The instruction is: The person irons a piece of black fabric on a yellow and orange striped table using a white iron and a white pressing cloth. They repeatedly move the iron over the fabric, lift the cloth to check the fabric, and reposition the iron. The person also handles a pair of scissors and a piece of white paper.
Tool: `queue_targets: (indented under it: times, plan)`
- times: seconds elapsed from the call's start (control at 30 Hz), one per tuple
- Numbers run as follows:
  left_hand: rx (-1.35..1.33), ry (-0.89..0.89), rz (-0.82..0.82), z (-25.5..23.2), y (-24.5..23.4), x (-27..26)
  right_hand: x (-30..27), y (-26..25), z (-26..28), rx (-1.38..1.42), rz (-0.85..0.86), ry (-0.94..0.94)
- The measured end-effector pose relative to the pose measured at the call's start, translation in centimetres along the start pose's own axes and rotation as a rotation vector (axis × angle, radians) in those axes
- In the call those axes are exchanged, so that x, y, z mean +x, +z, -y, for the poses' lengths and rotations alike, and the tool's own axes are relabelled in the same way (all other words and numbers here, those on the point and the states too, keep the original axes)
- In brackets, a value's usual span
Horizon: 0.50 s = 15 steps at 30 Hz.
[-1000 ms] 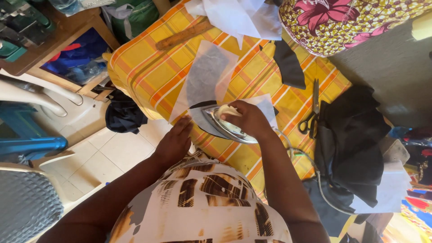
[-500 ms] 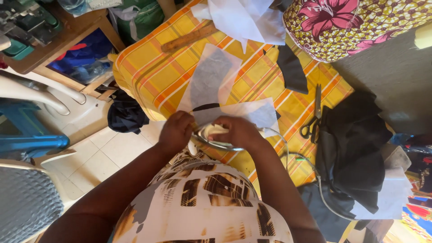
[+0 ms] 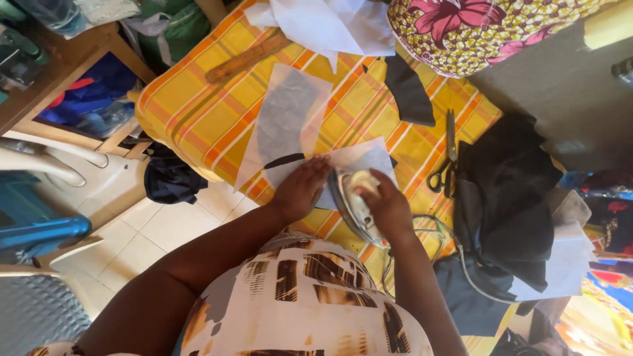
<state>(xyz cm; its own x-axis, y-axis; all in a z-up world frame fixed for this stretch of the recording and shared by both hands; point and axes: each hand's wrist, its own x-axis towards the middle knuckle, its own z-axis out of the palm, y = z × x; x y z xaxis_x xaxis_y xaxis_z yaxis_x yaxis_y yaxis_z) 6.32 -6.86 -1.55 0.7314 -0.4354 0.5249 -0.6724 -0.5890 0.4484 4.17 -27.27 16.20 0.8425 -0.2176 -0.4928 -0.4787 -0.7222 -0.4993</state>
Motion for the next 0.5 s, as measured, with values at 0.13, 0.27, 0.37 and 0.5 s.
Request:
queue_targets:
  times: [0.13, 0.27, 0.37, 0.5]
  plan:
    - [0.170, -0.031, 0.177, -0.9, -0.4, 0.5, 3.7, 0.9, -3.2, 0.315, -0.174, 0.008]
    - [0.243, -0.184, 0.622, -2.6, -3.3, 2.6, 6.9, 0.6, -3.4, 0.639, -0.375, -0.074]
    - [0.249, -0.201, 0.661, -2.5, -2.9, 2.3, 9.4, -0.6, -3.2, 0.613, -0.452, -0.093]
    - [0.277, -0.156, 0.537, -2.0, -2.1, 1.6, 11.8, -2.7, -3.3, 0.353, -0.431, -0.116]
